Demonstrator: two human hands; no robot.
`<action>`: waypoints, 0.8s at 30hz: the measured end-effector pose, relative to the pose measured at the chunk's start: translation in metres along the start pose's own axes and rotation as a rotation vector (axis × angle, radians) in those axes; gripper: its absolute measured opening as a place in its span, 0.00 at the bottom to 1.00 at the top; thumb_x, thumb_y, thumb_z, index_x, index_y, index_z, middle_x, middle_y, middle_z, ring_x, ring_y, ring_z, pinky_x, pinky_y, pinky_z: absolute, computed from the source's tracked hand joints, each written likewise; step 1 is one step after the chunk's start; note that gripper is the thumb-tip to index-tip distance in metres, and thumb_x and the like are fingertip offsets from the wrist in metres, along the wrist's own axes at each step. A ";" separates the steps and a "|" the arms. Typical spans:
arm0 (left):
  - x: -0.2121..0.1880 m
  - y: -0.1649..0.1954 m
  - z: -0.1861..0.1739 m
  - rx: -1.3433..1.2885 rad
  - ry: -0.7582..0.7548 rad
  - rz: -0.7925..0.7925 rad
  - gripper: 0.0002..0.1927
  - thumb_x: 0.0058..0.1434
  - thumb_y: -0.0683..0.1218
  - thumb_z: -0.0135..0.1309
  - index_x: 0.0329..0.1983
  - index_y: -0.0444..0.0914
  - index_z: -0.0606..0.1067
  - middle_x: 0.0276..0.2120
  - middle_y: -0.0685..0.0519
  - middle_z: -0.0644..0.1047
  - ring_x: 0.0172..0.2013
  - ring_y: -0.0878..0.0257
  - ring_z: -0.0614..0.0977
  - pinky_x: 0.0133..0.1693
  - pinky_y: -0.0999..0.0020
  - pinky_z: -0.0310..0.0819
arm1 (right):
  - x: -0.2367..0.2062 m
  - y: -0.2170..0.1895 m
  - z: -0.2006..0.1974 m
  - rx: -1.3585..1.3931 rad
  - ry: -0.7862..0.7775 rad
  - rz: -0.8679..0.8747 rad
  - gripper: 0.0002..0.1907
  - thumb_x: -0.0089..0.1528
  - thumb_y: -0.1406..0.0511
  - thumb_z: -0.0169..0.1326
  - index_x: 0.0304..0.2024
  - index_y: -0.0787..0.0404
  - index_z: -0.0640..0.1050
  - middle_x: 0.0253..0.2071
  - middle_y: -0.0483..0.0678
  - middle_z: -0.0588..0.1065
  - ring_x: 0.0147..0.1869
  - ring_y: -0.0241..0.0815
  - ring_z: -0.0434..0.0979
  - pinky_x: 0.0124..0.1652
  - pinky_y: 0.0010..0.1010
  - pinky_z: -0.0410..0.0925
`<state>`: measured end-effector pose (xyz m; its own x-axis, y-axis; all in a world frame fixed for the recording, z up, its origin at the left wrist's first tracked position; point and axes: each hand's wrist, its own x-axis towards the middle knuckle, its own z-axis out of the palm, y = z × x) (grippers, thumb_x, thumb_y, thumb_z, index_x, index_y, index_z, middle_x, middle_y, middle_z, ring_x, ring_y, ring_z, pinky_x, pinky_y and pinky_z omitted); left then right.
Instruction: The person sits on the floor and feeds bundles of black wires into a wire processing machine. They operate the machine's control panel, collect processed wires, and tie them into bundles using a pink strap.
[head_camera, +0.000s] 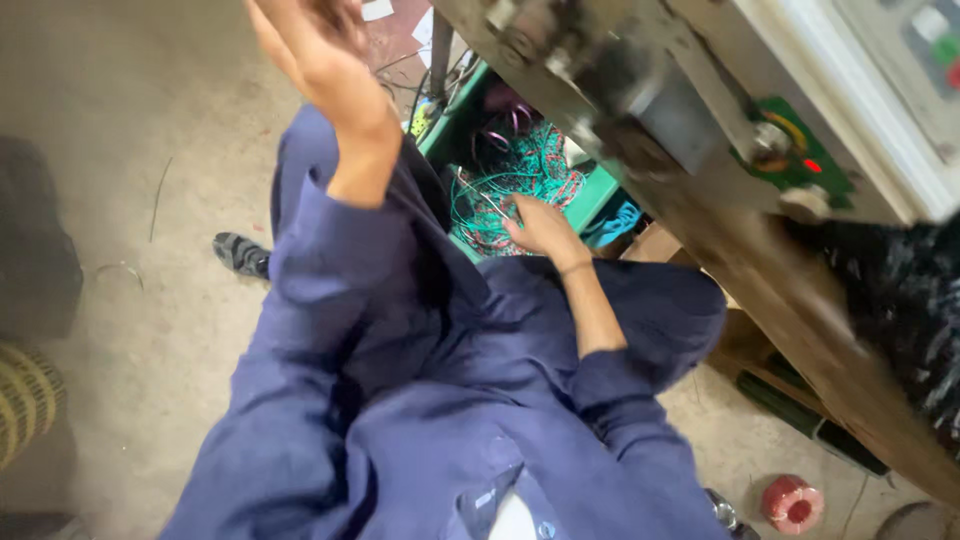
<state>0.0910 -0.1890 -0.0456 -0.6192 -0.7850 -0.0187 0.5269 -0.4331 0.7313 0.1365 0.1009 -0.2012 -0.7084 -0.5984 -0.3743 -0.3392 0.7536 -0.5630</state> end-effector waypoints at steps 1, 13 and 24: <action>0.006 -0.006 -0.012 -0.023 -0.017 -0.011 0.19 0.78 0.57 0.40 0.39 0.38 0.66 0.25 0.50 0.71 0.24 0.62 0.71 0.27 0.66 0.61 | 0.024 -0.003 0.004 -0.005 -0.076 0.075 0.22 0.64 0.57 0.54 0.58 0.58 0.74 0.51 0.59 0.79 0.58 0.59 0.78 0.58 0.47 0.70; 0.067 0.050 -0.061 -0.143 -0.056 -0.154 0.34 0.78 0.69 0.32 0.54 0.33 0.69 0.27 0.53 0.64 0.26 0.66 0.62 0.30 0.72 0.55 | 0.218 -0.066 0.064 0.062 -0.129 0.136 0.44 0.51 0.53 0.62 0.71 0.51 0.67 0.63 0.61 0.72 0.68 0.62 0.72 0.65 0.43 0.67; 0.083 0.076 -0.047 -0.097 -0.034 -0.312 0.32 0.81 0.66 0.30 0.51 0.33 0.68 0.27 0.52 0.67 0.26 0.68 0.63 0.31 0.73 0.55 | 0.283 -0.064 0.068 0.400 0.123 0.328 0.14 0.59 0.64 0.60 0.47 0.60 0.80 0.42 0.52 0.78 0.44 0.47 0.77 0.43 0.35 0.71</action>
<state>0.1072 -0.3078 -0.0237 -0.7781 -0.5930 -0.2074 0.3606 -0.6919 0.6254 -0.0001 -0.1351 -0.3205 -0.8131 -0.2941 -0.5024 0.1582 0.7189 -0.6769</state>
